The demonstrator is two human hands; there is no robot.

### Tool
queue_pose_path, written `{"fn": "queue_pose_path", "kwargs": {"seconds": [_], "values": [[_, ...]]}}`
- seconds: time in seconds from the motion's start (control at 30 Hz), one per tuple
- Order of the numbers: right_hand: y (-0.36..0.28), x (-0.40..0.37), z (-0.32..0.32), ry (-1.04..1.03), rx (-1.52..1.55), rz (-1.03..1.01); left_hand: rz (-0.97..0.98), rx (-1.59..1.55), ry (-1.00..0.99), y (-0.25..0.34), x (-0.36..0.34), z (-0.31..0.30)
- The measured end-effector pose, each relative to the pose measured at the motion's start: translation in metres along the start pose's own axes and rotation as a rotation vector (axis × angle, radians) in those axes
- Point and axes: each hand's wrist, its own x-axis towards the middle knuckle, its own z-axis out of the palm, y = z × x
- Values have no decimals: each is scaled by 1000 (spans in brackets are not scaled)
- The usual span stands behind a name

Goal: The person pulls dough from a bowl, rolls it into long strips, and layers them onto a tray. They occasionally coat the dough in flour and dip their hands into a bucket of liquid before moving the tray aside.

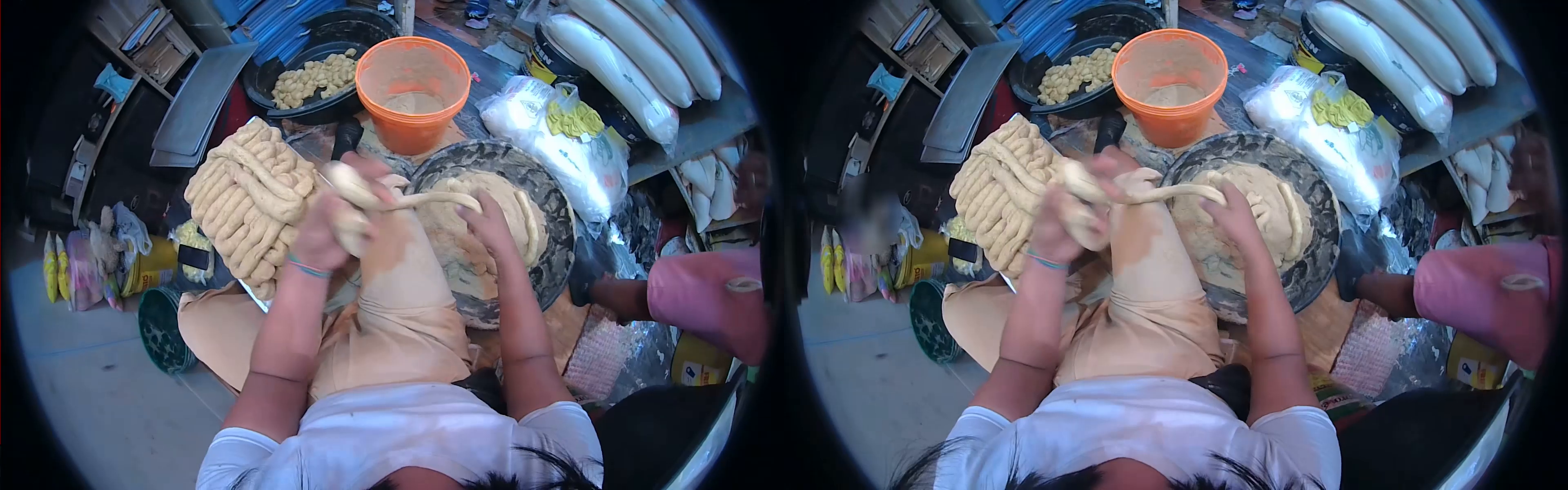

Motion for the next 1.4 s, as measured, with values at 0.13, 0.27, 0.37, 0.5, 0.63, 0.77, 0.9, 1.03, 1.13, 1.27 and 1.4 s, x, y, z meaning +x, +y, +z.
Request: {"fn": "queue_pose_path", "kwargs": {"seconds": [0.13, 0.27, 0.37, 0.5, 0.63, 0.77, 0.9, 1.03, 1.13, 1.27, 1.4], "values": [[-103, -54, 14, -209, -222, -338, -647, 202, -64, -83, -9, 9], [-105, -73, 22, -305, -353, -716, -372, 429, -154, -90, -15, 9], [-75, -61, 26, 15, -100, -835, -489, 242, 90, -80, -8, 18], [-17, -41, 47, 153, 190, -660, -396, -119, 175, -68, 0, 32], [96, -2, 47, -214, -111, -267, 95, -321, 64, -5, -2, 64], [208, 25, 12, -87, -457, -104, 447, -487, -238, 53, 4, 41], [123, 40, -14, 46, 281, 149, 397, -422, -210, 47, -12, 8], [-70, -14, -16, -163, 273, -247, 12, -331, -115, -9, -18, 3], [-139, -46, 2, -367, -104, -573, -97, -340, -81, -54, -22, 12], [-167, -72, 30, -267, 9, -563, 155, -463, -213, -20, -12, 31], [-148, -61, 56, -227, 367, -471, 421, -315, -314, 47, 5, 51]]}}
